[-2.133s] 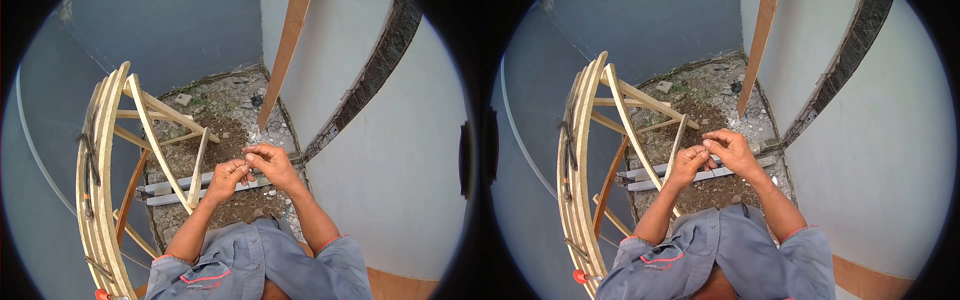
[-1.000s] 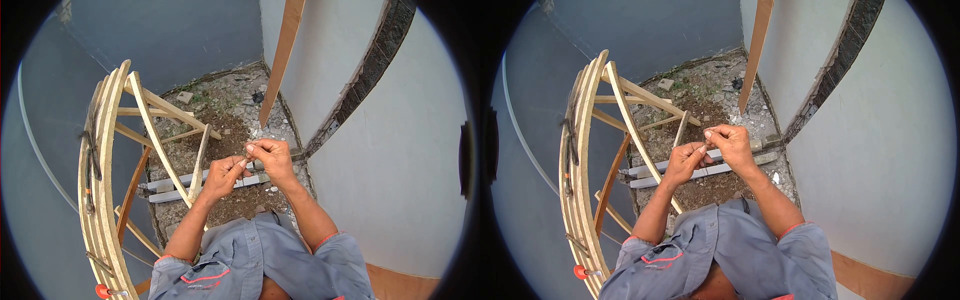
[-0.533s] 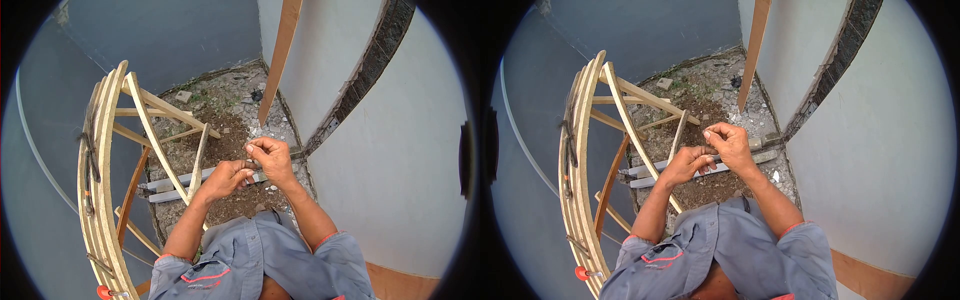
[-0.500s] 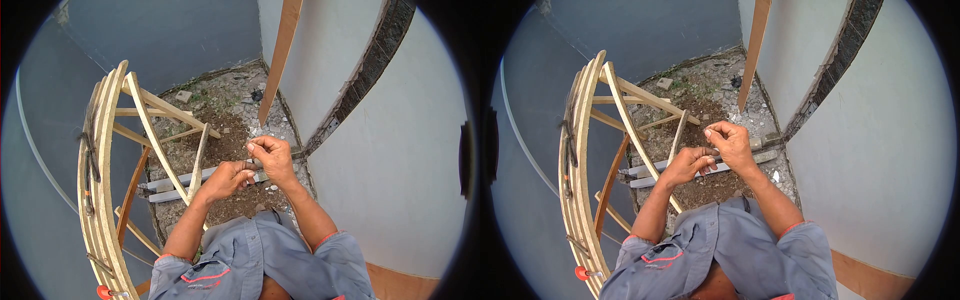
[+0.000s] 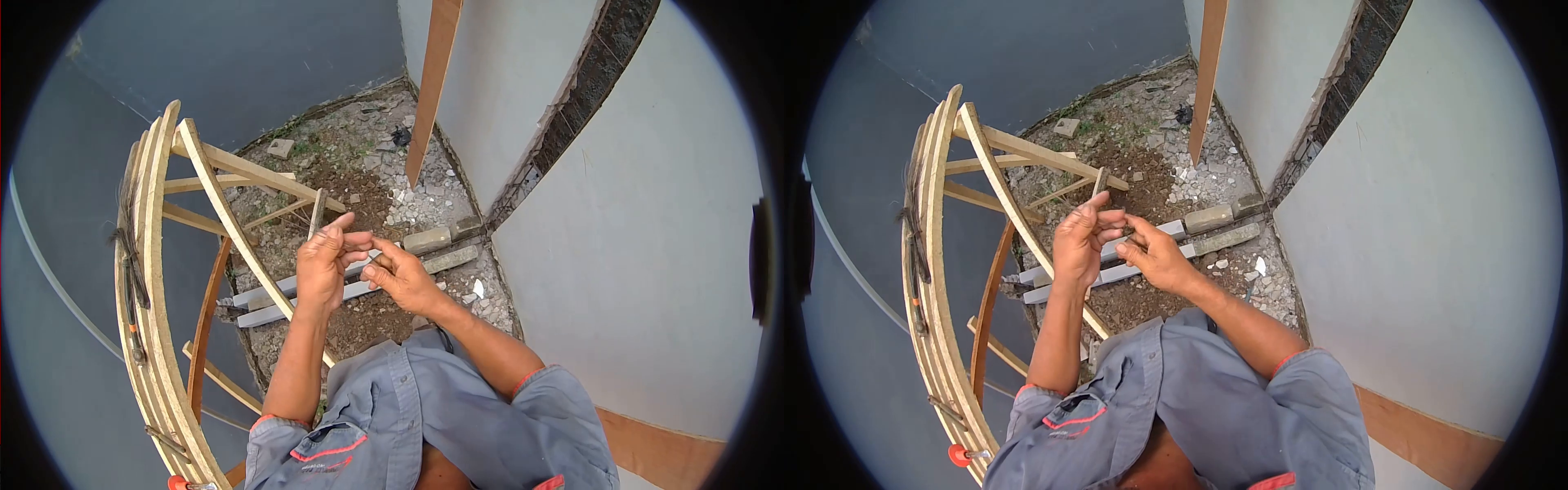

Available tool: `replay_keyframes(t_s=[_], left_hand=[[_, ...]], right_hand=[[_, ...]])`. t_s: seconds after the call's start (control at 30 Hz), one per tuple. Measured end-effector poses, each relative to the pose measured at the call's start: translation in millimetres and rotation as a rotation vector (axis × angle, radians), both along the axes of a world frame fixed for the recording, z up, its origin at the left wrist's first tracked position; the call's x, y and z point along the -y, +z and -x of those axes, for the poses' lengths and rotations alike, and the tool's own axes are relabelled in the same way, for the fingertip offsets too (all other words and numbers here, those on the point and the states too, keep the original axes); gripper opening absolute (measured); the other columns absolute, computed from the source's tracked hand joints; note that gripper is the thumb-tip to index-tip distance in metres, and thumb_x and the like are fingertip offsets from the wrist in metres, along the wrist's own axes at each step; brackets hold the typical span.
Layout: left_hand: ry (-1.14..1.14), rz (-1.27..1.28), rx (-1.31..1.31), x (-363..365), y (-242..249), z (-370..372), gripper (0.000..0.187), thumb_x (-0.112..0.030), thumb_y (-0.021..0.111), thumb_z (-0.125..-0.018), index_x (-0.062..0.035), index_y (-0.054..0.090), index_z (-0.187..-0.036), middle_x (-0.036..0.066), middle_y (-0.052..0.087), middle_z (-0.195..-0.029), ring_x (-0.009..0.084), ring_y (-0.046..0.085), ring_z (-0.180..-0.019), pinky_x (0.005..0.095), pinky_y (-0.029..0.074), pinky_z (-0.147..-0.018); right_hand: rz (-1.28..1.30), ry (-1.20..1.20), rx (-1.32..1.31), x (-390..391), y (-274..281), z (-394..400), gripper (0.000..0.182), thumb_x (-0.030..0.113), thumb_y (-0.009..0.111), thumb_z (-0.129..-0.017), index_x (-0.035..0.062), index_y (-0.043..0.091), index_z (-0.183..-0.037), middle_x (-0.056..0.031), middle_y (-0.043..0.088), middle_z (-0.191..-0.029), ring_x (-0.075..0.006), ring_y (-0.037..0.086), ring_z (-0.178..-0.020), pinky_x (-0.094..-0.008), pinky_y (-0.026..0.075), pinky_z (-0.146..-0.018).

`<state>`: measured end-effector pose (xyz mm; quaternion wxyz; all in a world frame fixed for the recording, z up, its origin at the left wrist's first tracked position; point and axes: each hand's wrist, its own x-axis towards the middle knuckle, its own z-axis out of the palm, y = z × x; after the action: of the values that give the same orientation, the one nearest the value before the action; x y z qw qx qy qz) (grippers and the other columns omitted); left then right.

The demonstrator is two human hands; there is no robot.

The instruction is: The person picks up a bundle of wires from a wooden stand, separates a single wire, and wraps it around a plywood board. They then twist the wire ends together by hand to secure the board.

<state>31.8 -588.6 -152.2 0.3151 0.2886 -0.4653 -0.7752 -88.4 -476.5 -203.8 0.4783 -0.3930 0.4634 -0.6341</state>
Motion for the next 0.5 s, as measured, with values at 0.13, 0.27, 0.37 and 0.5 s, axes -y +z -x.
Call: replay_keyframes(t_s=[0.13, 0.27, 0.37, 0.5], left_hand=[[0.187, -0.203, -0.124, 22.0, -11.7, -26.2, 0.048, -0.025, 0.051, -0.101, 0.0057, 0.042, -0.137, 0.02, 0.068, -0.105, 0.0254, 0.07, -0.089, 0.0305, 0.062, -0.075], [0.166, -0.225, -0.123, 31.2, -32.4, -44.4, 0.042, -0.025, 0.051, -0.102, 0.005, 0.049, -0.13, 0.017, 0.07, -0.093, 0.0238, 0.071, -0.083, 0.0294, 0.062, -0.071], [0.127, -0.272, -0.146, 29.7, -45.6, -35.5, 0.039, -0.026, 0.052, -0.101, 0.0042, 0.053, -0.126, 0.013, 0.07, -0.084, 0.022, 0.071, -0.078, 0.0282, 0.061, -0.068], [0.115, -0.232, -0.121, 13.8, -47.1, -7.4, 0.038, -0.024, 0.056, -0.1, 0.003, 0.053, -0.127, 0.011, 0.069, -0.089, 0.0194, 0.068, -0.08, 0.0263, 0.056, -0.066]], right_hand=[[-0.113, -0.151, -0.294, -34.1, -16.5, 5.8, 0.027, 0.017, 0.062, -0.096, -0.0008, 0.066, -0.115, -0.0119, 0.072, -0.089, -0.0147, 0.065, -0.075, -0.0288, 0.051, -0.066], [-0.123, -0.117, -0.427, -72.2, -48.6, 35.1, 0.017, 0.015, 0.065, -0.092, 0.0011, 0.071, -0.101, -0.0135, 0.072, -0.086, -0.0188, 0.068, -0.072, -0.0312, 0.053, -0.066], [-0.18, -0.075, -0.602, -87.0, -52.1, 47.9, 0.015, 0.016, 0.066, -0.091, 0.0045, 0.072, -0.098, -0.0138, 0.072, -0.089, -0.0283, 0.07, -0.076, -0.035, 0.055, -0.067], [-0.185, -0.229, -0.669, -77.9, -33.9, 40.6, 0.015, 0.016, 0.066, -0.09, 0.0043, 0.072, -0.096, -0.0139, 0.071, -0.085, -0.0314, 0.069, -0.074, -0.037, 0.054, -0.065]])
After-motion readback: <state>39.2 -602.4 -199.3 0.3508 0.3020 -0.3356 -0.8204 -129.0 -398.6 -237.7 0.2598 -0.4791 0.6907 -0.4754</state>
